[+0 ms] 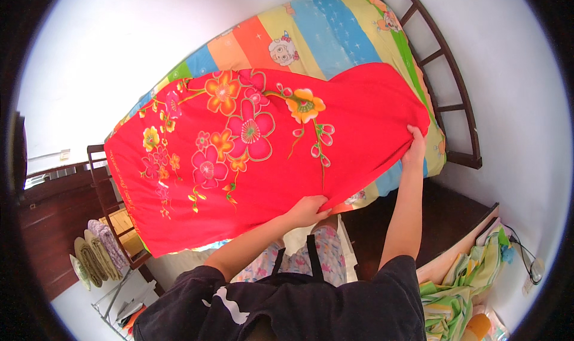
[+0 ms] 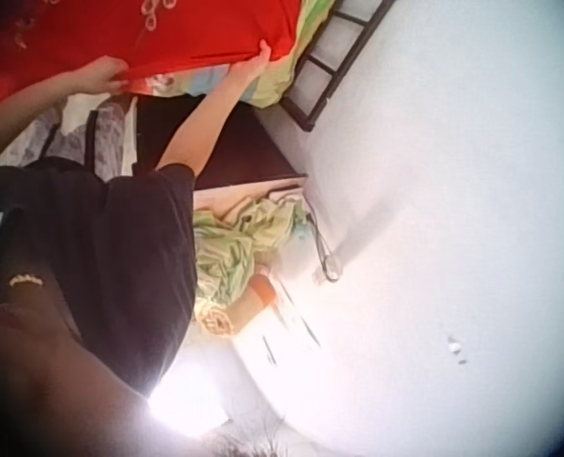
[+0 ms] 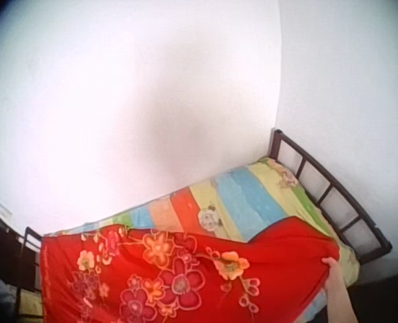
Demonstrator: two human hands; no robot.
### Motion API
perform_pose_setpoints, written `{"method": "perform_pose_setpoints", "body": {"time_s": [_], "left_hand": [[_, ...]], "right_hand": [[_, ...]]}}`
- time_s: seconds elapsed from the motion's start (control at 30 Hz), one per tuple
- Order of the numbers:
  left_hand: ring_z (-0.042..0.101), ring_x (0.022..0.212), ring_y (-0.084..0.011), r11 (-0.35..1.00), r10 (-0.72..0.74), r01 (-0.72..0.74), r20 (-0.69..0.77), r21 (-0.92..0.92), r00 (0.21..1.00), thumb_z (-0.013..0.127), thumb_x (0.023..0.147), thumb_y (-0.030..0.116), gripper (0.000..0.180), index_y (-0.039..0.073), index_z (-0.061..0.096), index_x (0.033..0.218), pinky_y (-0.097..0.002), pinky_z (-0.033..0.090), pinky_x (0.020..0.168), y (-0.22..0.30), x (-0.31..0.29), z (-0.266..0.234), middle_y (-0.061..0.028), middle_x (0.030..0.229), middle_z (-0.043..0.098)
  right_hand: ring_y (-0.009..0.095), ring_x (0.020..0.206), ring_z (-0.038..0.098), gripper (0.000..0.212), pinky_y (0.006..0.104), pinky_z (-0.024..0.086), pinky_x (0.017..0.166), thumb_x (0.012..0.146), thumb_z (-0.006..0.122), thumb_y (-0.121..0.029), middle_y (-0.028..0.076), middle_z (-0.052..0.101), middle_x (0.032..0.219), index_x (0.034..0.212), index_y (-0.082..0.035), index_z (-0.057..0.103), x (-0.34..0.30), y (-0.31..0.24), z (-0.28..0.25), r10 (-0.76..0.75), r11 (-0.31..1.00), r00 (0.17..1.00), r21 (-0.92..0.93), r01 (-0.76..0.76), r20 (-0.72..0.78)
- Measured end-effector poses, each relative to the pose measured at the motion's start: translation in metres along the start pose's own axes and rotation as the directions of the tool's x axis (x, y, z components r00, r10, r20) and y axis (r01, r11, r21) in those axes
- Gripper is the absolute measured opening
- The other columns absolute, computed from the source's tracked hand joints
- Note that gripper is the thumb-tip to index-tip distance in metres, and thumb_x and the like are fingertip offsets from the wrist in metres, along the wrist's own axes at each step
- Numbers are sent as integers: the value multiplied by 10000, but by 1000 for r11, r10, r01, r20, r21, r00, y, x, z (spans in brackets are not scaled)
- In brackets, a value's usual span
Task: The person folds a large green and white blanket, then spreads a large red cloth across a bed, smoothing the red cloth with their hands.
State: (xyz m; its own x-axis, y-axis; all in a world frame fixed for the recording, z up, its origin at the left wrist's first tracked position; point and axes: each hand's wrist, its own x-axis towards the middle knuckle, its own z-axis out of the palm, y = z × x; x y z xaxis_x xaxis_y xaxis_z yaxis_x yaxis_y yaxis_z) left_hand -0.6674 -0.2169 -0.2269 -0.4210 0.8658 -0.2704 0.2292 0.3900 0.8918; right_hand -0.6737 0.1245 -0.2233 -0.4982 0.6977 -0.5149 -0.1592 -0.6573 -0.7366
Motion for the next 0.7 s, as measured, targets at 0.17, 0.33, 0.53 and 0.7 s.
{"method": "perform_pose_setpoints", "body": {"time_s": [0.17, 0.33, 0.53, 0.7], "left_hand": [[589, 869, -369, 970, -241, 235, 260, 55, 935, 607, 792, 271, 306, 11, 592, 952, -430, 474, 756, -67, -18, 79, -203, 886, 608], [601, 915, -354, 921, -385, 380, 354, 88, 852, 630, 756, 322, 394, 29, 612, 1020, -427, 462, 830, -117, -65, 101, -213, 932, 632], [612, 523, -165, 724, -689, 676, -122, -134, 714, 591, 854, 232, 240, 10, 645, 779, -331, 492, 520, -164, -36, -21, -96, 640, 635], [610, 479, -196, 534, -845, 648, -365, -543, 390, 617, 835, 371, 415, -16, 623, 682, -343, 501, 456, -235, -14, -134, -118, 572, 616]], "right_hand": [[273, 1014, 560, 472, 373, 471, 878, 753, 542, 27, 112, 569, 1129, 1218, -17, 473, 21, 73, -146, -187, 900, 960, -427, 82, -208], [308, 1101, 494, 490, 427, 416, 914, 726, 573, -17, 158, 519, 1197, 1209, -23, 488, -16, 120, -153, -369, 489, 744, -797, -354, -557], [326, 1081, 496, 283, 445, 361, 936, 690, 572, 4, 134, 576, 1092, 966, -55, 592, -13, 141, -39, -507, -196, 672, -832, 519, 539], [301, 1039, 537, 175, 414, 400, 905, 779, 566, -58, 119, 600, 1025, 950, -64, 599, 50, 191, 117, -343, -37, 574, -621, 783, 743]]}}
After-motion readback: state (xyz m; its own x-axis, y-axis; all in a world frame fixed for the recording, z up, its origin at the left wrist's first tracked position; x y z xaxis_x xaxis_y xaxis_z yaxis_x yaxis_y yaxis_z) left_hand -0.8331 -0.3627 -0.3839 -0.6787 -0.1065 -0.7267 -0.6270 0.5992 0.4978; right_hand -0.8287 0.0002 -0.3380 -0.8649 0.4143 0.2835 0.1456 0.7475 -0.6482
